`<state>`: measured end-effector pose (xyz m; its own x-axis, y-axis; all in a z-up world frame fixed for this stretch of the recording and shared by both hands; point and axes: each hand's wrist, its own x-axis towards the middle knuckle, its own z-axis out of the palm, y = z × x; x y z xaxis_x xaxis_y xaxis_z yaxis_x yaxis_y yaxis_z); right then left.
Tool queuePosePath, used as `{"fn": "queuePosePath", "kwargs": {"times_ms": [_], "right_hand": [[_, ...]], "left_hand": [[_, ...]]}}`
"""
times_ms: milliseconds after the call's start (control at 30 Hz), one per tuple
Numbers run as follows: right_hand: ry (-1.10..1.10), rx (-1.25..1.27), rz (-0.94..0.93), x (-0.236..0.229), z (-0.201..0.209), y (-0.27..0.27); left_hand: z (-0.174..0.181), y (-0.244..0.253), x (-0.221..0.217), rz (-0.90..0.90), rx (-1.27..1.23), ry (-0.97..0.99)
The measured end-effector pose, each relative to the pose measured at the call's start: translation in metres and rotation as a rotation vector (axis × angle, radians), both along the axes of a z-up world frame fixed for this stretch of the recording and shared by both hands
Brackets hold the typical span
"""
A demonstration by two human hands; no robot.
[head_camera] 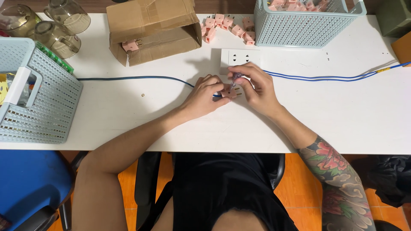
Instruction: The person sits at a white desk and assembles pink electrical plugs. They use a screwdriver to tighten screws on the metal prongs of the plugs, handling them one by one from a cardboard box and placing them on the desk.
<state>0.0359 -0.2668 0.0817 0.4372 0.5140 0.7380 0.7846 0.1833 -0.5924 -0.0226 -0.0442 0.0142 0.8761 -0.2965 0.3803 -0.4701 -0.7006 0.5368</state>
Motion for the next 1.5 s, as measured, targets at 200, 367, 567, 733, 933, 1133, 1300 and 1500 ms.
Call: {"fn": "queuePosePath", "kwargs": {"times_ms": [200,367,567,733,933,1133,1300,1500], "right_hand": [[0.000,-0.024,0.038,-0.001,0.008,0.000],[0.018,-0.003,0.026,0.003,0.003,0.000],[-0.054,-0.047,-0.012,0.003,0.002,0.000],[0.079,0.004,0.024,-0.010,0.006,0.000],[-0.049,-0.041,-0.030,0.005,-0.005,-0.004],[0.004,-0.029,-0.014,-0.005,0.012,-0.003],[-0.062,-0.043,-0.042,0.004,0.000,-0.004],[-0.010,-0.048,-0.018,-0.006,0.013,-0.003]], "left_hand": [[0.010,0.002,-0.007,-0.013,0.118,-0.087],[-0.010,0.010,0.002,-0.043,0.194,-0.191],[-0.018,0.013,0.009,-0.043,0.193,-0.229],[-0.017,0.012,0.007,-0.055,0.178,-0.275],[-0.011,0.012,0.004,-0.049,0.195,-0.289],[-0.011,0.013,0.005,-0.059,0.186,-0.295],[-0.009,0.012,0.002,-0.056,0.179,-0.286],[-0.010,0.014,0.004,-0.058,0.176,-0.283]]}}
